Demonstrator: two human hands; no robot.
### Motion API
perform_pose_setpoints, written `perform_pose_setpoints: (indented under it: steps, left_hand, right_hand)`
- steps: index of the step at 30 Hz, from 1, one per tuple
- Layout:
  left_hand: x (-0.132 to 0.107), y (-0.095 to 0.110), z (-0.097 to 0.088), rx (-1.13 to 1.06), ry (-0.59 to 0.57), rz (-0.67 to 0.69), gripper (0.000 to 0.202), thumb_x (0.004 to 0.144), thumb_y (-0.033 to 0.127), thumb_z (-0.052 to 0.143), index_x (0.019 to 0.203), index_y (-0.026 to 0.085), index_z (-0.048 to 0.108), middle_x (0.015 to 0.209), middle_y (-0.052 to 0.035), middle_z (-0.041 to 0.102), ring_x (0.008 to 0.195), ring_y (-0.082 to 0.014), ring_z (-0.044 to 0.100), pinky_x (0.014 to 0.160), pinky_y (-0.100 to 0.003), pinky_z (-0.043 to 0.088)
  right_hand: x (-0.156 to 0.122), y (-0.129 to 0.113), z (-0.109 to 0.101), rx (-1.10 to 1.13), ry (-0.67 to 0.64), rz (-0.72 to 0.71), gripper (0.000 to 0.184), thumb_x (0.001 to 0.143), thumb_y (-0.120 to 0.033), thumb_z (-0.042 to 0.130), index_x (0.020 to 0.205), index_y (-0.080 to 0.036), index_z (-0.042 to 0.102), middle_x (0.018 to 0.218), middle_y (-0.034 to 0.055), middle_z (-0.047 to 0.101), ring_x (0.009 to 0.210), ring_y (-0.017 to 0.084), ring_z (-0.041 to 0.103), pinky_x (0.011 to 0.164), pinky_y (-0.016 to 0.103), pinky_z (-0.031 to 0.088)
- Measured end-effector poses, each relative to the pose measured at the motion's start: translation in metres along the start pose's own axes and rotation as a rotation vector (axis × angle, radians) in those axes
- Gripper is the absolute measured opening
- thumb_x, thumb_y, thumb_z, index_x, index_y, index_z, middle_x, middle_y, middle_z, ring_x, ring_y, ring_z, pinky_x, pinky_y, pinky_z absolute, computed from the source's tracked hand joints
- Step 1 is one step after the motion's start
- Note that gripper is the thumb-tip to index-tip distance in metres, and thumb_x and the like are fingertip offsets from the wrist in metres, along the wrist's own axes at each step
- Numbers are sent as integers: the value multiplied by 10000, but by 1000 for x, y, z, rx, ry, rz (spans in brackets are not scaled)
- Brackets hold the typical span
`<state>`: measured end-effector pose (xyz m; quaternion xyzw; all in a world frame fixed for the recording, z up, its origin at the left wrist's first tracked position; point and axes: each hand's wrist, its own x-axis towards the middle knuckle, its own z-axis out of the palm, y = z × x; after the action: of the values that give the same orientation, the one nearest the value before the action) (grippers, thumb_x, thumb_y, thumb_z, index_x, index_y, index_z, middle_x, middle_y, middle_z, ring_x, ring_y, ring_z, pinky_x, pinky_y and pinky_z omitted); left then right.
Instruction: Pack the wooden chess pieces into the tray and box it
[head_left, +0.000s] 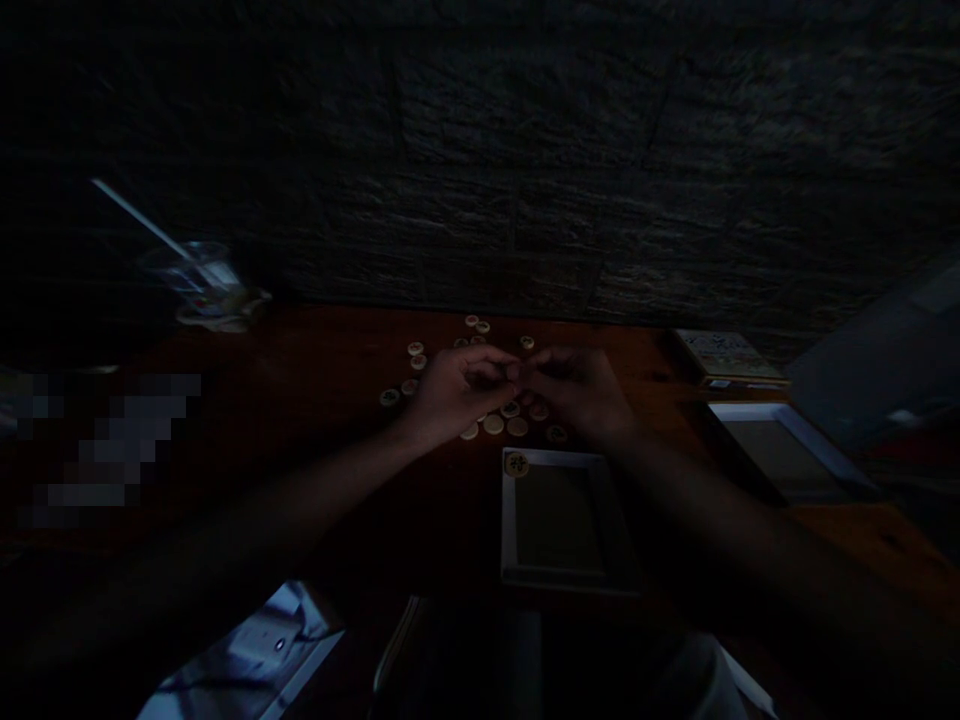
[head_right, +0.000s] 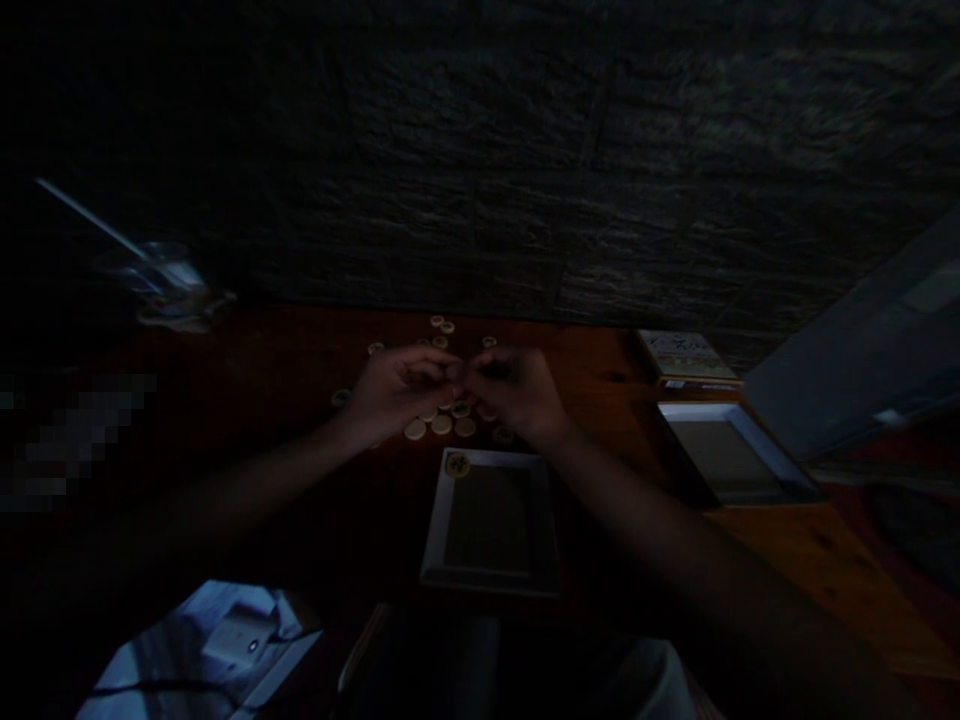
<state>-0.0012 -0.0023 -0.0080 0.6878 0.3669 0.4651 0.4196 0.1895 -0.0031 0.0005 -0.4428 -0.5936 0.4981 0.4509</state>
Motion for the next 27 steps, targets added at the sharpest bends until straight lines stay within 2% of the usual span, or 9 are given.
perform_pose_setpoints:
  steps: [5, 9, 13, 20, 27]
  left_hand:
    - [1, 1, -1, -54, 24, -41, 273, 810, 322, 836, 1014, 146, 794, 822, -61, 814, 635, -140, 730, 574, -217, 561]
    - [2, 1, -2, -150, 55, -101, 327, 826, 390, 829, 1043, 147, 805, 883, -79, 829, 630, -140, 730, 598, -242, 595]
    - [1, 0, -1, -124, 43, -63, 320, 823, 349, 833, 1071, 150, 803, 854, -73, 825, 662, -155, 747, 605, -241, 588]
    - [-2, -3, 0, -97, 3, -30, 321, 769, 231, 852, 1072, 148, 784, 907, -83, 830, 764, -181, 784, 651, -244, 598]
    - [1, -1, -3, -163, 55, -60, 355, 783, 336, 875, 1064, 139, 785, 862, -76, 825, 651, -160, 752, 605, -248, 598]
  right_hand:
    - [0, 1, 0, 22, -8, -18, 435, 742, -572, 888, 822, -155, 791, 691, 43, 747, 557, 124, 665, 483, 197, 514]
    - [2, 3, -1, 4, -24, -21, 422, 785, -562, 856, 902, -158, 815, 758, 58, 770, 628, 148, 699, 510, 211, 523]
    - [1, 3, -2, 26, -24, -19, 414, 733, -526, 906, 918, -167, 817, 739, 46, 762, 618, 141, 685, 520, 215, 525]
    - [0, 0, 2, 64, 9, 36, 439, 634, -527, 967, 812, -168, 786, 674, 29, 741, 556, 124, 651, 490, 211, 511]
    - [-2, -2, -1, 56, -61, -40, 434, 747, -549, 897, 953, -171, 833, 798, 45, 782, 664, 128, 679, 591, 216, 530]
